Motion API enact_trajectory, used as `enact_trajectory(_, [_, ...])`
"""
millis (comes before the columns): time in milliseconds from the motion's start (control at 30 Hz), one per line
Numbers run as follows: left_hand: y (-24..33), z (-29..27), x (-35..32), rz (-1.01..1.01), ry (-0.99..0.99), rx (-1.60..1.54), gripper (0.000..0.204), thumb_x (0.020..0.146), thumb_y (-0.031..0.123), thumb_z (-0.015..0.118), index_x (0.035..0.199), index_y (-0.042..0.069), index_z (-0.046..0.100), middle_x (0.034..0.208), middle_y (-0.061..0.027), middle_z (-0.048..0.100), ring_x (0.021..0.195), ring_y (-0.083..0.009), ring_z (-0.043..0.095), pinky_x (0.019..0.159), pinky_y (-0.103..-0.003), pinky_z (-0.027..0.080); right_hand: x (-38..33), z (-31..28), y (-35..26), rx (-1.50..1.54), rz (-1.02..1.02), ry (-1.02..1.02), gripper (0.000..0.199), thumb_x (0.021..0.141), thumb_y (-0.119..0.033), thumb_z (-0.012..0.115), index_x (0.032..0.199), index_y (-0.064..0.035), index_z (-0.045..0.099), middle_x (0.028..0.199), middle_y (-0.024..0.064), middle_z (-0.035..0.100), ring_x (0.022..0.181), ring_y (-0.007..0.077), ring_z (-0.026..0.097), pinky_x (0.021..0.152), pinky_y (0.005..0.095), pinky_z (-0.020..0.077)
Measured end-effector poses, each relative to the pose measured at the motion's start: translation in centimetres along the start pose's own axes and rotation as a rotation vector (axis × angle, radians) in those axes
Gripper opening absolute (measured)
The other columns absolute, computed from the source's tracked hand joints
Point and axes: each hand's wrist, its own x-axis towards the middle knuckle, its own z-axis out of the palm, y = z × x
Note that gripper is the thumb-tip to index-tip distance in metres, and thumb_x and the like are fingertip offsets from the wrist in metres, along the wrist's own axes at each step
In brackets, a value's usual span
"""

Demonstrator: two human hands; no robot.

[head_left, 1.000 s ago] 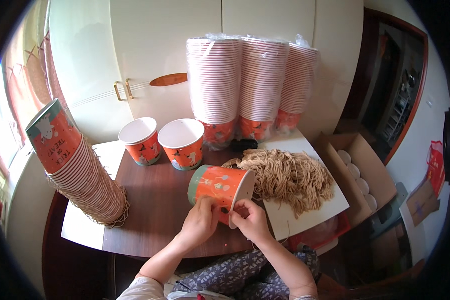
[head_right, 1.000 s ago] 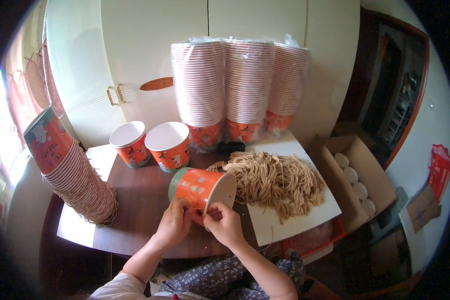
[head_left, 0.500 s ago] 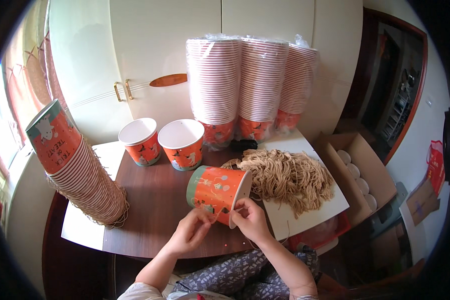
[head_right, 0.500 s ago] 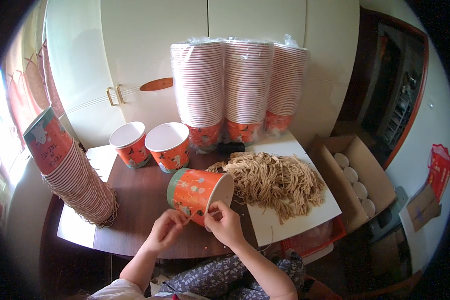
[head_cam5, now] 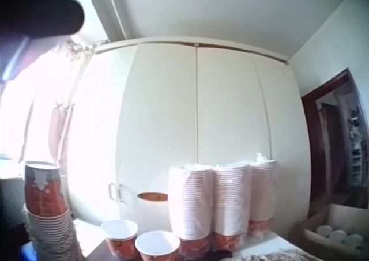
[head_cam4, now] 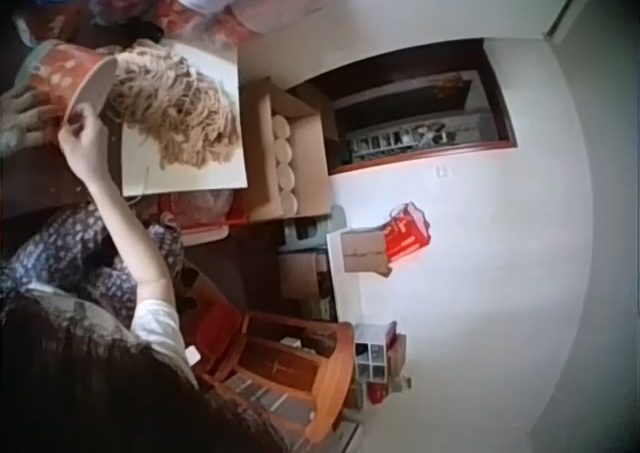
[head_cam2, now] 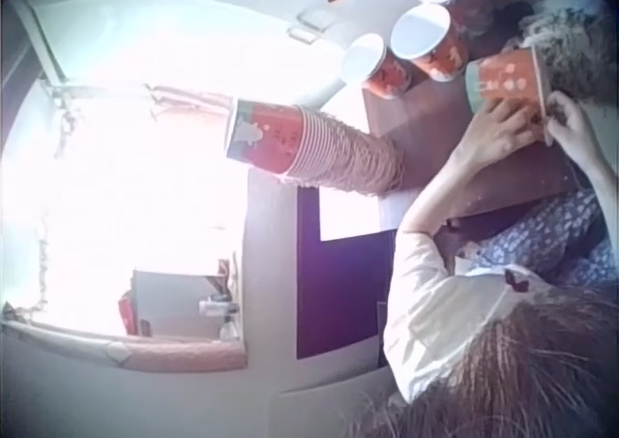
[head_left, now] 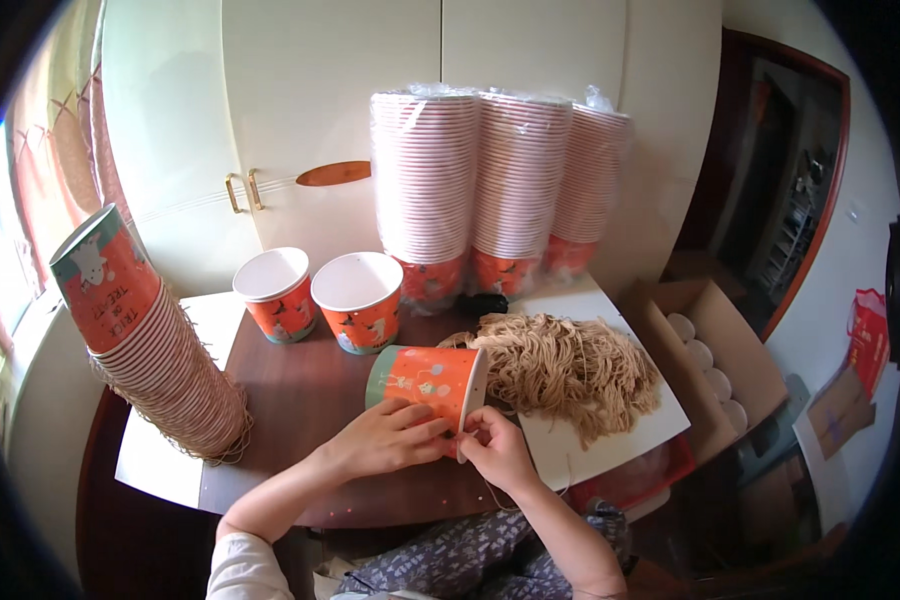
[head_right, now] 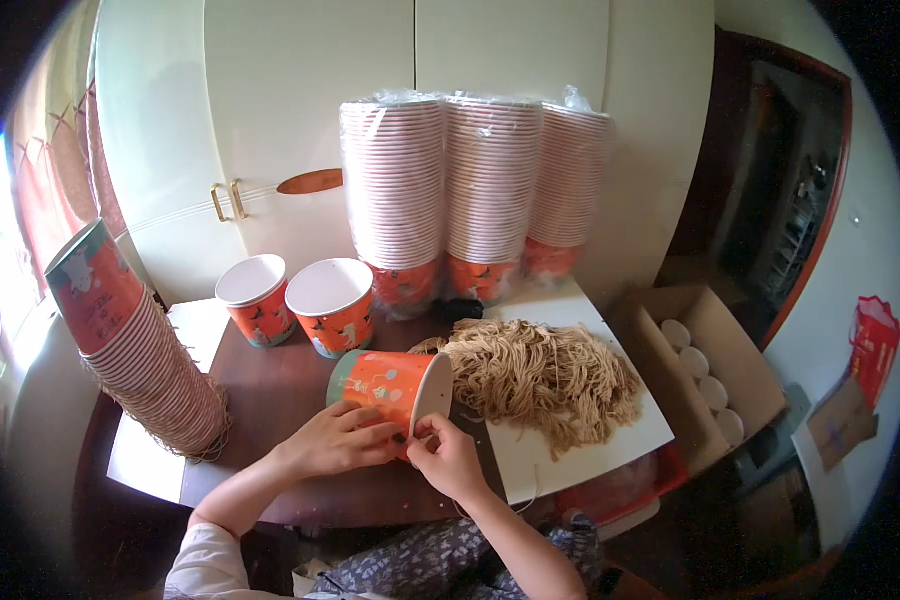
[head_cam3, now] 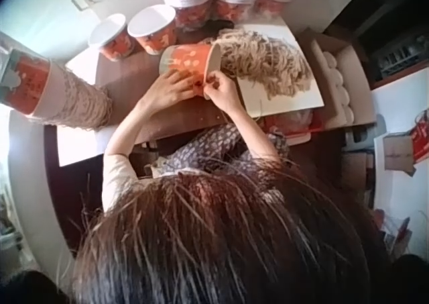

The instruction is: The recorder attaches string handles to cardboard paper buckets by threading them through holes and securing them.

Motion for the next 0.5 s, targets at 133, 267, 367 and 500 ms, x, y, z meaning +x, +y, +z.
enact_trajectory(133, [-1.2, 0.4, 0.6, 0.167, 0.064, 0.058, 0.026, 0.071, 0.018, 0.057, 0.097, 0.02, 0.06, 0.114, 0.0014, 0.05, 0.106, -0.0192, 0.046, 0.084, -0.033, 0.043, 0.2, -0.5, -0.9, -0.11, -0.013, -0.003, 0.01, 0.078, -0.003, 0.059, 0.086, -0.0003, 0.053, 0.071, 0.0019, 0.059, 0.059, 0.0049, 0.055, 0.052, 0.0202, 0.0438])
enact_trajectory(267, [-0.8, 0.5, 1.4, 0.173, 0.147, -0.006, 0.024, 0.072, 0.017, 0.062, 0.095, 0.013, 0.058, 0.109, -0.0012, 0.052, 0.105, -0.0213, 0.047, 0.084, -0.035, 0.042, 0.1, -0.9, -3.2, -0.369, -0.206, 0.06, 0.011, 0.075, 0.0, 0.059, 0.085, 0.0002, 0.054, 0.072, 0.004, 0.061, 0.058, 0.0093, 0.059, 0.052, 0.0223, 0.0466])
enact_trajectory(367, [0.2, 0.6, 1.5, -0.009, 0.263, -0.31, 0.027, 0.07, 0.014, 0.067, 0.094, 0.009, 0.056, 0.106, -0.0047, 0.052, 0.102, -0.0236, 0.05, 0.086, -0.037, 0.041, -0.5, -0.5, -6.1, -0.692, -0.438, 0.186, 0.013, 0.072, 0.0, 0.06, 0.084, -0.0004, 0.056, 0.073, 0.0083, 0.062, 0.058, 0.0182, 0.062, 0.053, 0.0278, 0.0495])
enact_trajectory(500, [1.6, 1.3, 0.8, -0.129, 0.413, -0.715, 0.029, 0.069, -0.003, 0.065, 0.088, 0.007, 0.047, 0.099, -0.0086, 0.054, 0.099, -0.0277, 0.051, 0.088, -0.041, 0.038, -1.2, 0.0, -7.2, -0.873, -0.581, 0.196, 0.015, 0.069, -0.001, 0.064, 0.083, -0.0033, 0.057, 0.072, 0.0102, 0.06, 0.059, 0.0257, 0.061, 0.053, 0.033, 0.0499])
